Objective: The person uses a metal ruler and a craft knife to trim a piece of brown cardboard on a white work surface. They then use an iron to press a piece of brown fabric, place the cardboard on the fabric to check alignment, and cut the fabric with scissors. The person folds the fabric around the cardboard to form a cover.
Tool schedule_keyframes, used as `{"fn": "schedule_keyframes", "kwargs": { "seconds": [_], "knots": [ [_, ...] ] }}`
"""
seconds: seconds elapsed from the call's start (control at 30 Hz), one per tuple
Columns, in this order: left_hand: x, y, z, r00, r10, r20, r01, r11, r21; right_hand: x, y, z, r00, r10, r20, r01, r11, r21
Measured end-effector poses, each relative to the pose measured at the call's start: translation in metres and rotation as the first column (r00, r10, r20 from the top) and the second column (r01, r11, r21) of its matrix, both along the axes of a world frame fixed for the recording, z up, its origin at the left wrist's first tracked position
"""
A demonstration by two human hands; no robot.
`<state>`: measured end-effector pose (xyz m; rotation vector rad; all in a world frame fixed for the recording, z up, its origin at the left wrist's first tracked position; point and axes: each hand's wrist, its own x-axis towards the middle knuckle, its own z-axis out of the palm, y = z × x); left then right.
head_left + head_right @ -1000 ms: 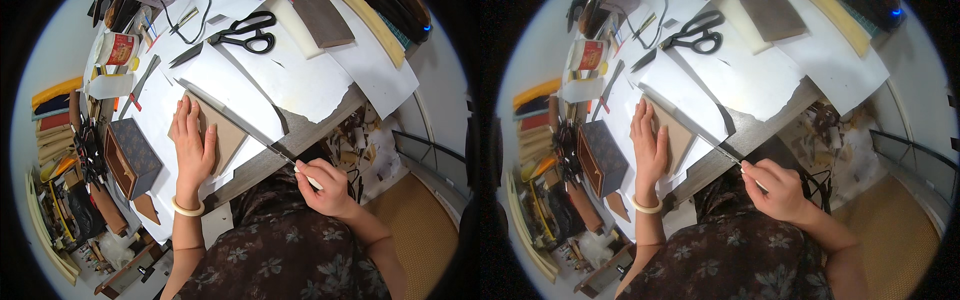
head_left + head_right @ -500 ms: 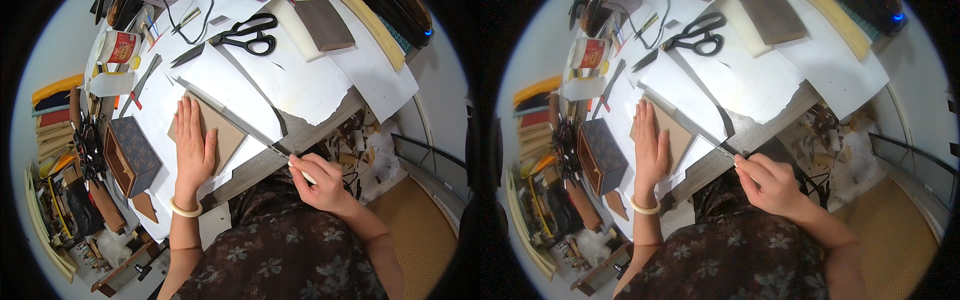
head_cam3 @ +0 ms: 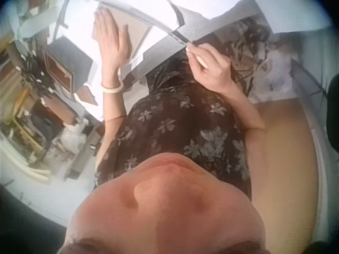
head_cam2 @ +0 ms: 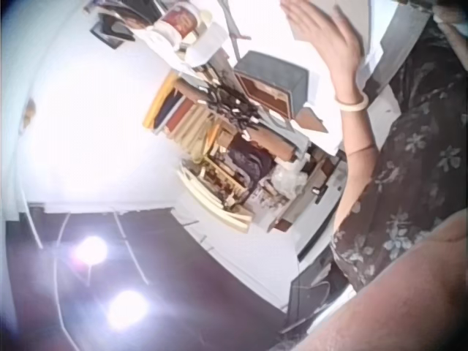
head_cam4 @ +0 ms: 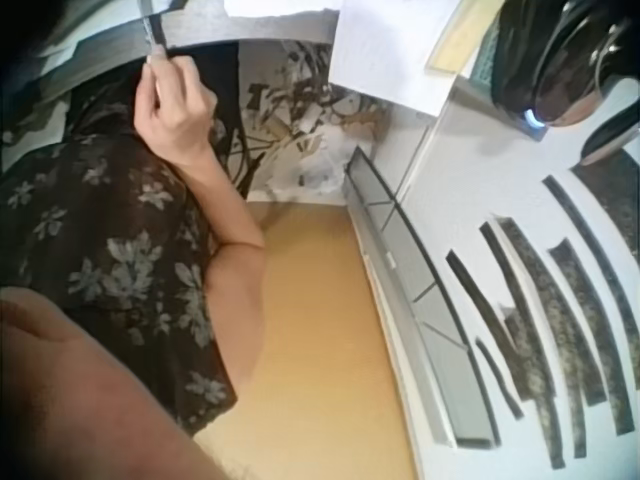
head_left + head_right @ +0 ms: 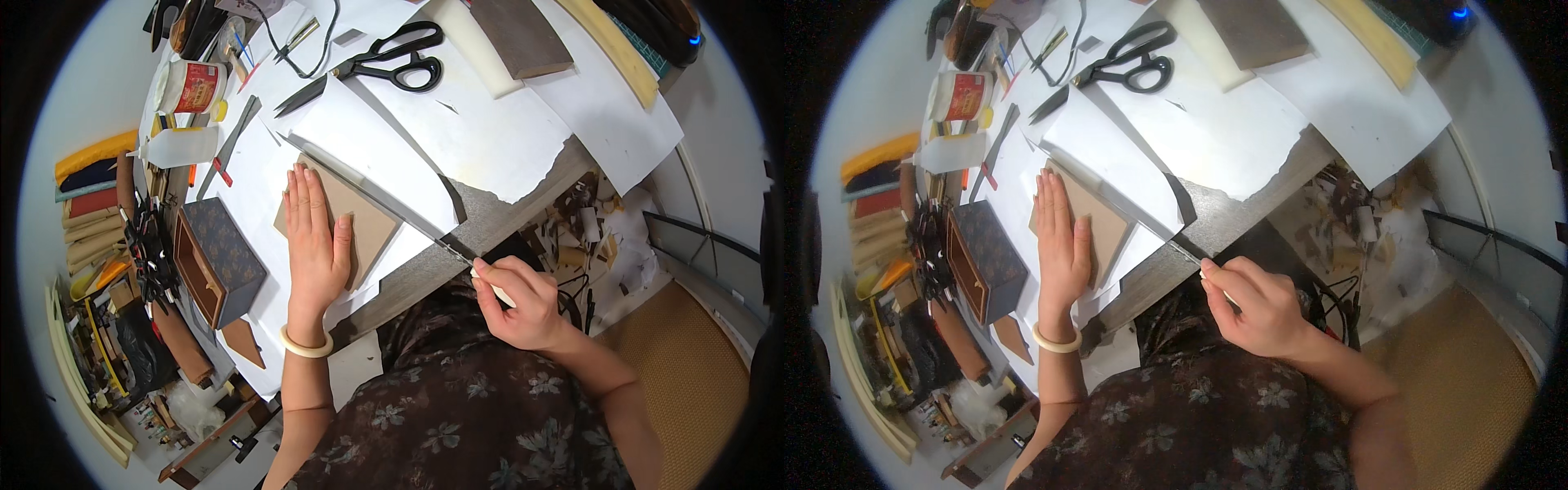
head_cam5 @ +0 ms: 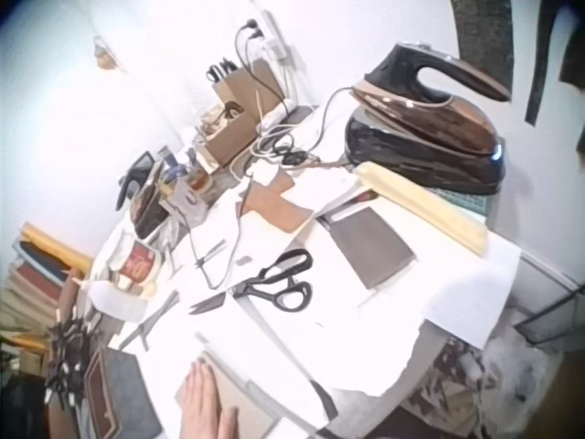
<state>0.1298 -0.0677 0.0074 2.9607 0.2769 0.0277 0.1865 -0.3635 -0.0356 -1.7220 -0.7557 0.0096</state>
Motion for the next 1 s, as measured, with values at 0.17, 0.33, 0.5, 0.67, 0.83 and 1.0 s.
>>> {"fn": "schedule_keyframes", "kwargs": {
  "seconds": [0.17, 0.33, 0.5, 0.67, 0.83, 1.0],
  "knots": [
    [0.0, -0.002, 0.001, 1.0, 0.01, -0.005, -0.01, 1.0, 0.003, -0.001, -0.002, -0.002, 0.999, 0.014, 0.042, -0.013, 1.0, -0.009],
    [-0.001, -0.002, 0.0, 1.0, 0.006, 0.003, -0.007, 1.0, 0.018, 0.006, 0.008, -0.006, 0.999, 0.04, 0.021, -0.041, 0.999, 0.031],
    [0.0, -0.001, 0.001, 1.0, -0.013, -0.01, 0.013, 1.0, 0.023, 0.0, -0.003, -0.005, 0.998, 0.028, 0.062, -0.027, 1.0, -0.014],
    [-0.003, -0.003, 0.001, 1.0, -0.009, -0.004, 0.009, 0.999, 0.034, 0.008, 0.011, -0.004, 0.996, 0.058, 0.072, -0.056, 0.998, -0.03],
    [-0.001, -0.001, 0.0, 1.0, -0.029, 0.008, 0.028, 0.999, 0.036, -0.006, -0.009, 0.004, 0.998, 0.028, 0.064, -0.024, 0.998, -0.063],
    [-0.004, 0.0, -0.003, 0.999, -0.012, 0.051, 0.01, 0.999, 0.042, -0.002, -0.001, 0.002, 0.995, 0.039, 0.088, -0.031, 0.996, -0.087]
  ]
}}
